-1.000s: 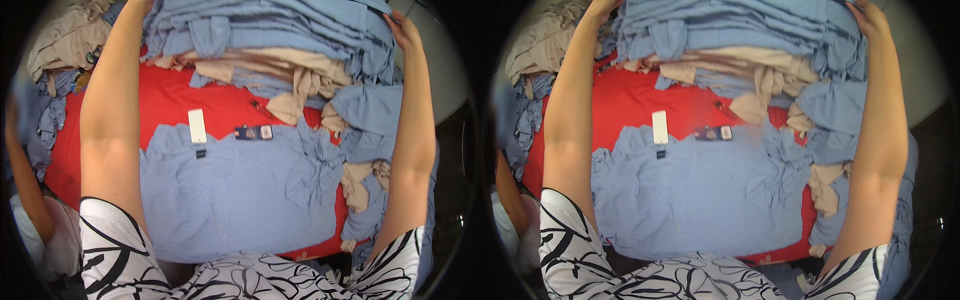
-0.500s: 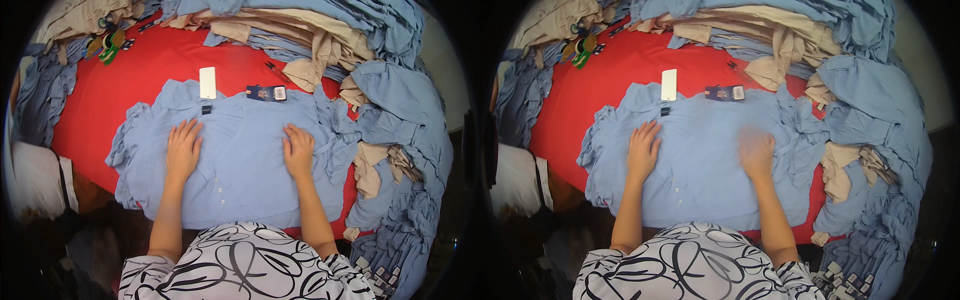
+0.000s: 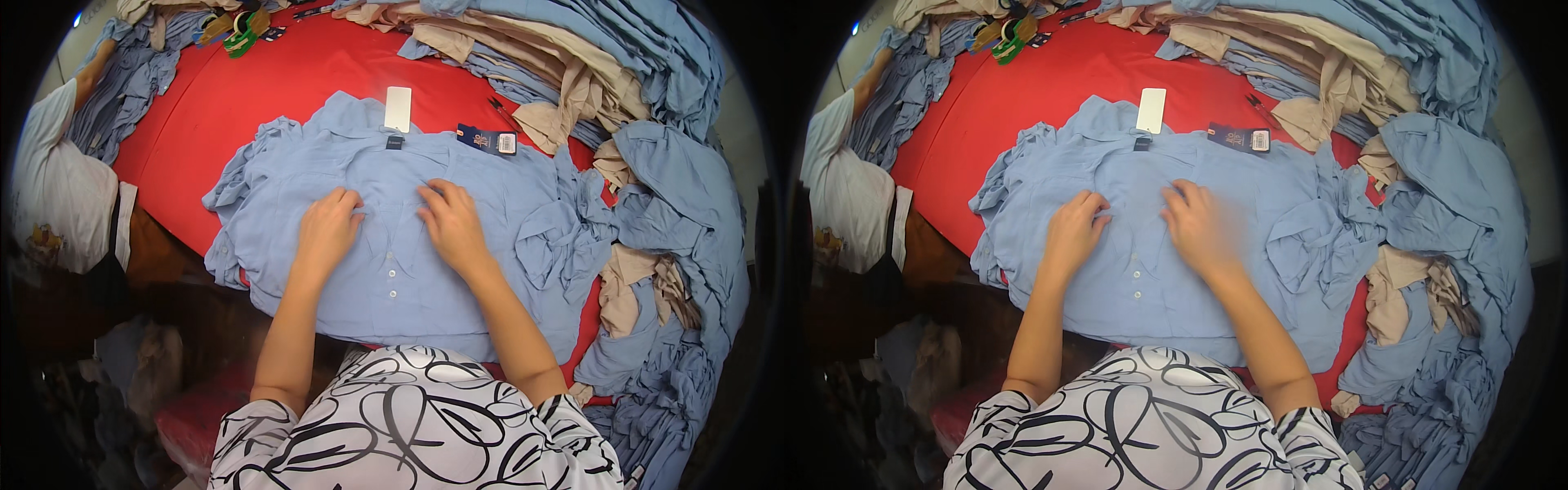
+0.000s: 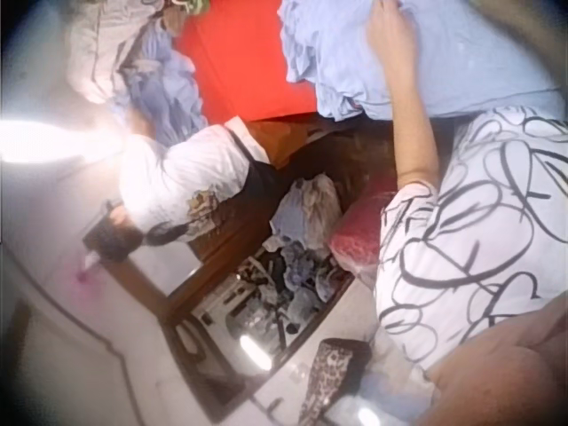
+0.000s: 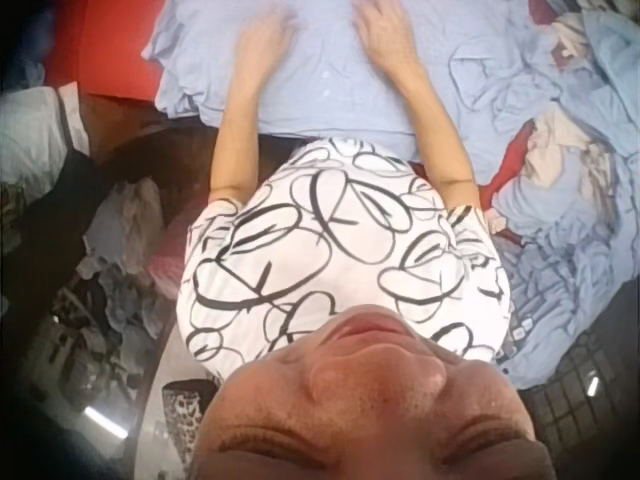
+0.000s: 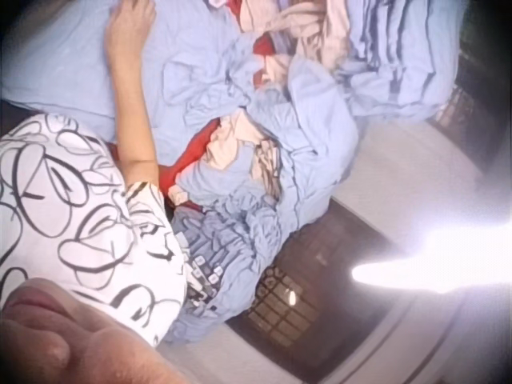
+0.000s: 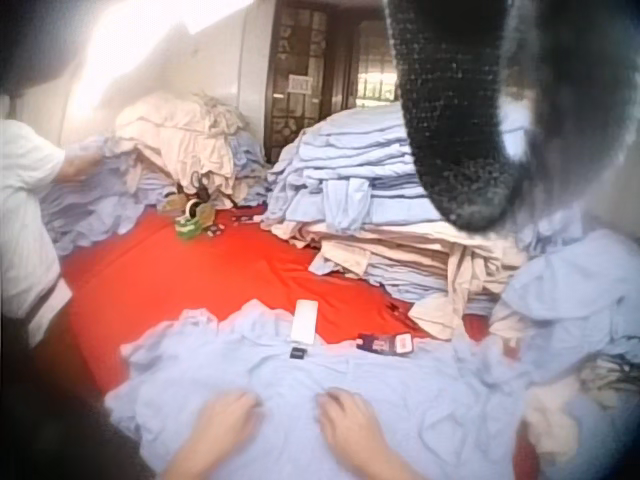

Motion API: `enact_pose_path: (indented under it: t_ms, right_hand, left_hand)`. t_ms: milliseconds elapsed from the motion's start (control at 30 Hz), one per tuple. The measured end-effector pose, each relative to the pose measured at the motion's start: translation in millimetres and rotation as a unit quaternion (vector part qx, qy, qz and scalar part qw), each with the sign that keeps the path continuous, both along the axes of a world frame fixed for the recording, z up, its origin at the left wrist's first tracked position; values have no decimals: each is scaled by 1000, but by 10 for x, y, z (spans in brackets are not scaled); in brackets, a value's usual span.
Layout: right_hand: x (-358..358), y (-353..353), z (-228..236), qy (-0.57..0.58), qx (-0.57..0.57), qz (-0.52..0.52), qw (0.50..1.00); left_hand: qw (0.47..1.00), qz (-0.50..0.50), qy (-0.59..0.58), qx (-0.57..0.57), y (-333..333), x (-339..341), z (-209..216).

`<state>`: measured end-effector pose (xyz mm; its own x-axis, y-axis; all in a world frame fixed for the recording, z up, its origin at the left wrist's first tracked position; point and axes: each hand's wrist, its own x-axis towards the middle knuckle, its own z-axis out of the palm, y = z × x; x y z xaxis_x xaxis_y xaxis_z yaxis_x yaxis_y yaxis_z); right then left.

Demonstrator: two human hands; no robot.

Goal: The person folds light blue shirts one by one on a red table, smoothing the fabric and folding the sleeves before stacking them.

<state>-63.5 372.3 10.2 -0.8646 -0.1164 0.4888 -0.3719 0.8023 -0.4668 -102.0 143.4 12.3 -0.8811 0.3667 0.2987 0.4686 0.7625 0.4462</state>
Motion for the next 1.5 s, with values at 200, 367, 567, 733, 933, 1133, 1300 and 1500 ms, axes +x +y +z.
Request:
enact_pose_path:
  t_ms: [200,367,567,733,933,1133,1300,1500]
  right_hand:
    - [-192,-219,-51,-19,-39,19,999]
    - [-311,-201,-300,2,-107,11,994]
    - [-309,-192,-256,-7,-122,34,992]
    - [-352,-217,-102,-70,-115,36,990]
    - [-514,-282,-280,-68,-27,20,997]
    - [-509,-173,-239,-107,-80,78,988]
    - [-467,-183,-222,-138,-109,78,981]
    - [-469,-281,-343,-80,-77,13,994]
  left_hand:
    - [996,-5,35,84,226,-48,104]
    - [981,33,128,143,371,-123,-310]
    - [968,22,-2,251,275,-74,-208]
    - [991,-27,82,101,283,660,-17]
    - [992,-69,56,84,393,1144,-396]
    - [992,-52,68,95,332,1189,-459]
    - [991,-62,100,63,299,1238,-443]
    - [993,-79,85,34,355,1255,-478]
